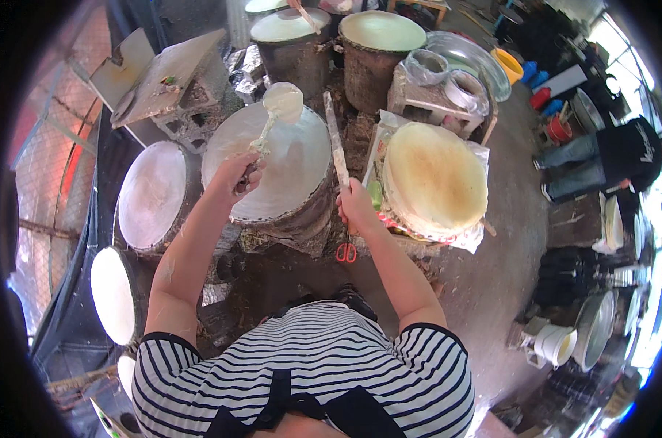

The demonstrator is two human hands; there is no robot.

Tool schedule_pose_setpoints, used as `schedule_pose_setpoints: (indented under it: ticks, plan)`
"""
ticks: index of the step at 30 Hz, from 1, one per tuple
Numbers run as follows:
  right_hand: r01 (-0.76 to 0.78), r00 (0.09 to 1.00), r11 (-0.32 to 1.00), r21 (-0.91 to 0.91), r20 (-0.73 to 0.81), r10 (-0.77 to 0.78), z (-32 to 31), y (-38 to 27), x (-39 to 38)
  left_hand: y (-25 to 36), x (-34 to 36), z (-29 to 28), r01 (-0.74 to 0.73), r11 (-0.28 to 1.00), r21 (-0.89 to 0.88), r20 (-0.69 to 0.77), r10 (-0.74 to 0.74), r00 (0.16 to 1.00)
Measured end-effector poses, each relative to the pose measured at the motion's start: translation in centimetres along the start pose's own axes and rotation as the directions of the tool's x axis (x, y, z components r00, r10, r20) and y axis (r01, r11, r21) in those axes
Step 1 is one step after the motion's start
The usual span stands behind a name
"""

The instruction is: The person ladles batter onto multiple hot griddles, spreads it into thin circles, flips the crepes, and stacks them on a tray. The person uses a ladle and a wooden spatula to manage several crepes simultaneously.

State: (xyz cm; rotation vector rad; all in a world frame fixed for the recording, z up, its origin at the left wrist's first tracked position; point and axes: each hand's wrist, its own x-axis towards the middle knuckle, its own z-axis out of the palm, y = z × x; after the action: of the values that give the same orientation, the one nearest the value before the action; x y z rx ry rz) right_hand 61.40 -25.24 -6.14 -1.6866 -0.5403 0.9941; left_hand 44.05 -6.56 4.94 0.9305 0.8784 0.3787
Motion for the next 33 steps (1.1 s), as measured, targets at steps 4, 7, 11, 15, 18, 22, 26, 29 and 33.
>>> schedule_pose_setpoints:
  ticks: [4,7,11,15,18,22,26,29,33]
  plan:
    - [0.012,0.996,0.999,0.037,-0.083,-0.009,3.4,2.6,-3.5,-2.8,2.3,-0.9,-0.058,0.884,0.463,-0.008,0.069,0.998]
    - [0.159,0.964,0.975,-0.153,-0.188,-0.187,5.4,6.7,-3.1,-5.9,4.3,-1.9,-0.255,0.516,0.818,0.068,0.354,0.933]
    - [0.298,0.855,0.818,-0.491,-0.243,-0.458,7.5,8.2,-2.7,-9.3,5.7,-4.2,-0.352,-0.004,0.936,0.276,0.630,0.726]
    - [0.295,0.866,0.860,-0.416,-0.265,-0.425,8.9,6.2,-2.1,-8.0,4.5,-4.6,-0.175,-0.115,0.978,0.209,0.555,0.805]
    - [0.311,0.861,0.846,-0.433,-0.248,-0.444,8.6,5.6,-2.5,-7.5,4.1,-5.6,-0.106,-0.154,0.982,0.178,0.601,0.779]
    - [0.377,0.824,0.749,-0.545,-0.171,-0.540,9.8,5.4,-0.5,-7.6,4.8,-6.8,-0.051,-0.128,0.990,0.120,0.622,0.773]
    - [0.249,0.866,0.770,-0.587,-0.221,-0.449,9.0,4.2,-0.8,-7.7,4.6,-8.2,-0.045,-0.062,0.997,0.075,0.645,0.760]
    - [0.228,0.879,0.763,-0.605,-0.208,-0.428,10.3,4.0,0.2,-8.1,4.5,-9.1,-0.107,-0.012,0.994,0.084,0.698,0.711]
    - [0.261,0.887,0.686,-0.680,-0.112,-0.448,10.6,3.0,2.1,-7.8,4.0,-9.4,-0.096,0.071,0.993,0.020,0.695,0.718]
